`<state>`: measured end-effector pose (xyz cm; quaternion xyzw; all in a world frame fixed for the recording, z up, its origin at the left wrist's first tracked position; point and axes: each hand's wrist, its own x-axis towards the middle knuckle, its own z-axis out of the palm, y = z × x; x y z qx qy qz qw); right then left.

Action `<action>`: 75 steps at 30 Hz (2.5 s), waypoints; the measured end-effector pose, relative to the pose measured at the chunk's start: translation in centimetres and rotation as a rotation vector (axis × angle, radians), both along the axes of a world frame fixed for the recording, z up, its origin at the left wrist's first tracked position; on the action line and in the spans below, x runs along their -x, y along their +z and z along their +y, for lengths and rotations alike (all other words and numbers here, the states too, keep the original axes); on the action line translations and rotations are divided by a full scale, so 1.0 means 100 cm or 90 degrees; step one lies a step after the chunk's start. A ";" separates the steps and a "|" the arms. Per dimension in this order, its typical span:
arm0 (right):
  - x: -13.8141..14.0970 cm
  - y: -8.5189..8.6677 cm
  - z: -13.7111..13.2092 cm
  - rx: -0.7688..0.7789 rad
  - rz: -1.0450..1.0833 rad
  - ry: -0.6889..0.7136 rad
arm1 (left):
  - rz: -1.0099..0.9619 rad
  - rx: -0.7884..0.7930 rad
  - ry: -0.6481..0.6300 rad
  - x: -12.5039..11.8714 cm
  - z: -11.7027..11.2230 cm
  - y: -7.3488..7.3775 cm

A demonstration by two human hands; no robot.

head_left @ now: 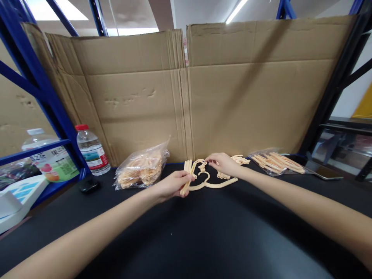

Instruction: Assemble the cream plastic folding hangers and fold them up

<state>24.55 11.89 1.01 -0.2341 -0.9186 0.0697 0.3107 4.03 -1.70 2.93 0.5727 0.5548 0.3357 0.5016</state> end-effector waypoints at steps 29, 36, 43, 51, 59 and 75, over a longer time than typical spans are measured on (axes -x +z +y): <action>-0.002 0.008 -0.025 0.454 0.237 0.064 | -0.277 -0.101 0.050 -0.019 -0.029 -0.040; -0.010 -0.014 -0.084 0.630 0.415 0.077 | -0.272 -0.124 0.043 -0.024 -0.024 -0.042; 0.005 -0.034 -0.099 0.687 0.589 0.117 | -0.246 -0.166 0.070 -0.029 -0.014 -0.044; -0.002 -0.040 -0.099 0.768 0.514 0.153 | -0.232 -0.186 0.064 -0.026 -0.012 -0.047; -0.003 -0.038 -0.102 0.742 0.462 0.181 | -0.134 -0.236 0.074 -0.027 -0.015 -0.044; -0.004 -0.036 -0.104 0.716 0.402 0.174 | -0.204 -0.207 0.025 -0.032 -0.022 -0.042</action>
